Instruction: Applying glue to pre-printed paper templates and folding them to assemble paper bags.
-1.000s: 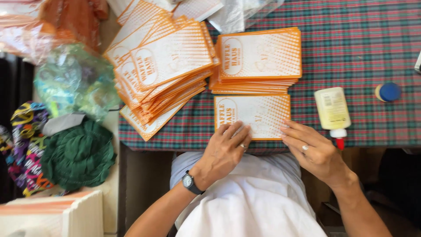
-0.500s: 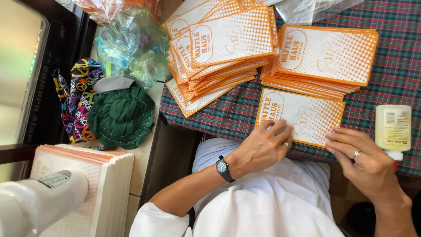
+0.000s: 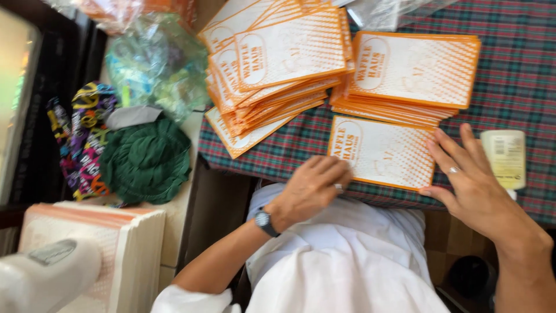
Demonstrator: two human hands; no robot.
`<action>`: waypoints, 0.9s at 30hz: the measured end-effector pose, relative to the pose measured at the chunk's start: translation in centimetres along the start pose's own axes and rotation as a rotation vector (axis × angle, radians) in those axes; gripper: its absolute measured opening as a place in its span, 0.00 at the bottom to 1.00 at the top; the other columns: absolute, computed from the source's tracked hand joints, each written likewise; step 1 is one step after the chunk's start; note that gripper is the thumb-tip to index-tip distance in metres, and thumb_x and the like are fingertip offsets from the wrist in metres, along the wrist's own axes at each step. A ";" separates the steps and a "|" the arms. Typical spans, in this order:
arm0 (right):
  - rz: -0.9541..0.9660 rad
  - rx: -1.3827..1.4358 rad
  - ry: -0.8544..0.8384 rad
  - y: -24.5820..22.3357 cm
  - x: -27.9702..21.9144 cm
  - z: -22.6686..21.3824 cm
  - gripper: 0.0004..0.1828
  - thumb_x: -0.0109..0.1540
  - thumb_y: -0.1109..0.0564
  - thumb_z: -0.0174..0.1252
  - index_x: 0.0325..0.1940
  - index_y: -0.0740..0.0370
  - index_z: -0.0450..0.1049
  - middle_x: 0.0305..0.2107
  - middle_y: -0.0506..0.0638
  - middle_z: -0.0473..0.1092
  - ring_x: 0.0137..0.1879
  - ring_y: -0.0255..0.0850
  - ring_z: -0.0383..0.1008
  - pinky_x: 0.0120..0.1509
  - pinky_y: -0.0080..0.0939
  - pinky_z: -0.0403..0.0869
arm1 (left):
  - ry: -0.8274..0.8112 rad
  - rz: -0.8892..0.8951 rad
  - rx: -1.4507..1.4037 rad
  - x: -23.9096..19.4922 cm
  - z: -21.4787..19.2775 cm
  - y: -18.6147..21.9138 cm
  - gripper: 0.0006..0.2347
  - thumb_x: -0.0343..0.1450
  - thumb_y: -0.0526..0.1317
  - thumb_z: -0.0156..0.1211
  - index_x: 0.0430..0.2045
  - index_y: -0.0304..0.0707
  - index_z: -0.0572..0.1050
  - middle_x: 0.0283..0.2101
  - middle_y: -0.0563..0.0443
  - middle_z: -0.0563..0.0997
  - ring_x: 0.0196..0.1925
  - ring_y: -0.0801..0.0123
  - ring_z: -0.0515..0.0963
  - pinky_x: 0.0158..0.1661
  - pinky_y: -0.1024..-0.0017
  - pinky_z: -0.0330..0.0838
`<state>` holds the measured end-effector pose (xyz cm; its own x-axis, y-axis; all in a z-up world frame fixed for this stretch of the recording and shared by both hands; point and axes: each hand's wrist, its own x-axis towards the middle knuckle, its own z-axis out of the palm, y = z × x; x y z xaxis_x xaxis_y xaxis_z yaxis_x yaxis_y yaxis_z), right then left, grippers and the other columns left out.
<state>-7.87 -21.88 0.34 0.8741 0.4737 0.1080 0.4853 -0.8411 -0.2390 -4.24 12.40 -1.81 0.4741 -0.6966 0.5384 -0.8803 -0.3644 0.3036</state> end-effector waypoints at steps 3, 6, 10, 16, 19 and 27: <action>0.099 0.036 -0.159 -0.3 0.8 -1.1 0.56 0.53 0.46 0.63 0.80 0.63 0.46 0.79 0.55 0.44 0.83 0.69 0.35 0.79 0.69 0.47 | -0.037 -0.076 -0.089 -0.9 -2.3 -0.7 0.09 0.81 0.32 0.42 0.48 0.28 0.72 0.51 0.41 0.75 0.49 0.52 0.75 0.46 0.61 0.68; 0.148 0.026 -0.228 -1.1 1.4 -2.3 0.57 0.54 0.46 0.62 0.81 0.60 0.43 0.79 0.53 0.42 0.82 0.66 0.33 0.80 0.64 0.47 | -0.027 -0.113 -0.090 -1.1 -3.2 -0.9 0.07 0.79 0.29 0.49 0.46 0.25 0.74 0.48 0.41 0.75 0.43 0.54 0.73 0.40 0.64 0.67; 0.140 0.010 -0.223 -1.3 1.5 -2.3 0.58 0.54 0.45 0.62 0.81 0.62 0.42 0.79 0.55 0.42 0.82 0.65 0.35 0.80 0.61 0.46 | -0.058 -0.135 -0.154 0.7 -4.1 -1.1 0.07 0.73 0.24 0.59 0.42 0.27 0.77 0.43 0.43 0.76 0.39 0.54 0.70 0.35 0.62 0.64; 0.137 -0.047 -0.217 -1.1 1.4 -1.8 0.58 0.52 0.44 0.64 0.80 0.61 0.44 0.79 0.55 0.41 0.83 0.62 0.34 0.81 0.59 0.45 | 0.161 -0.132 -0.231 7.8 0.5 1.3 0.08 0.75 0.32 0.55 0.25 0.33 0.75 0.34 0.42 0.75 0.35 0.51 0.71 0.39 0.57 0.64; 0.135 -0.090 -0.203 -1.1 1.3 -1.7 0.58 0.51 0.40 0.66 0.79 0.61 0.49 0.79 0.54 0.45 0.83 0.64 0.37 0.79 0.62 0.51 | 0.032 -0.248 -0.067 8.4 6.0 1.9 0.15 0.73 0.27 0.50 0.55 0.22 0.68 0.42 0.39 0.68 0.38 0.48 0.68 0.35 0.54 0.64; 0.115 -0.059 -0.213 -1.1 1.7 -2.7 0.56 0.55 0.37 0.60 0.81 0.60 0.45 0.79 0.53 0.43 0.83 0.63 0.35 0.81 0.60 0.45 | -0.010 -0.402 0.374 3.2 3.2 -3.1 0.13 0.78 0.33 0.49 0.53 0.20 0.74 0.40 0.44 0.72 0.38 0.57 0.65 0.37 0.60 0.64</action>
<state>-6.87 -20.89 3.36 0.9022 0.4131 -0.1237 0.3889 -0.9034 -0.1805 -0.05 9.37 -3.54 0.7756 -0.4625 0.4296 -0.5762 -0.7967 0.1824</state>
